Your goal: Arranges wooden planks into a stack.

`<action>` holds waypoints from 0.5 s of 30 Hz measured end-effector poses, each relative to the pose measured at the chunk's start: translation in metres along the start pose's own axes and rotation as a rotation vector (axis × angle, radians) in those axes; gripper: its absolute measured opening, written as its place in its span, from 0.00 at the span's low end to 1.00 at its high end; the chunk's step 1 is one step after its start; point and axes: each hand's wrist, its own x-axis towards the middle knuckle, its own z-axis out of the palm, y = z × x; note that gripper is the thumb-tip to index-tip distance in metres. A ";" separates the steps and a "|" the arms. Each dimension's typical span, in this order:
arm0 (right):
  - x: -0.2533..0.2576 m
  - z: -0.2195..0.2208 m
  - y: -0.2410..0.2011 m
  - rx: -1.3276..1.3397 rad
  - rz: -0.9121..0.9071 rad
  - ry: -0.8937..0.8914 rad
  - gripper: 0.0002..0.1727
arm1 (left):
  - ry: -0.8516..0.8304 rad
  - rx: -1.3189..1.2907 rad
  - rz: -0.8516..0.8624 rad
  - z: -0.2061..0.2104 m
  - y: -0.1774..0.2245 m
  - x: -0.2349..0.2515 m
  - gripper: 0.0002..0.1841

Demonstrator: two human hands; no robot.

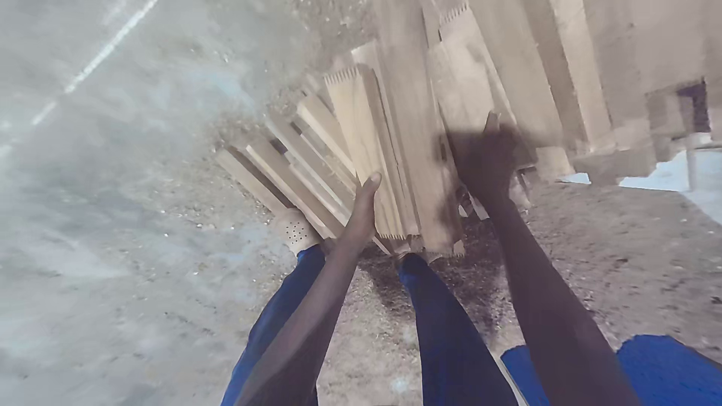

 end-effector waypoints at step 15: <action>0.014 -0.020 0.026 0.164 -0.111 -0.145 0.48 | -0.003 0.006 0.018 0.001 0.000 -0.002 0.50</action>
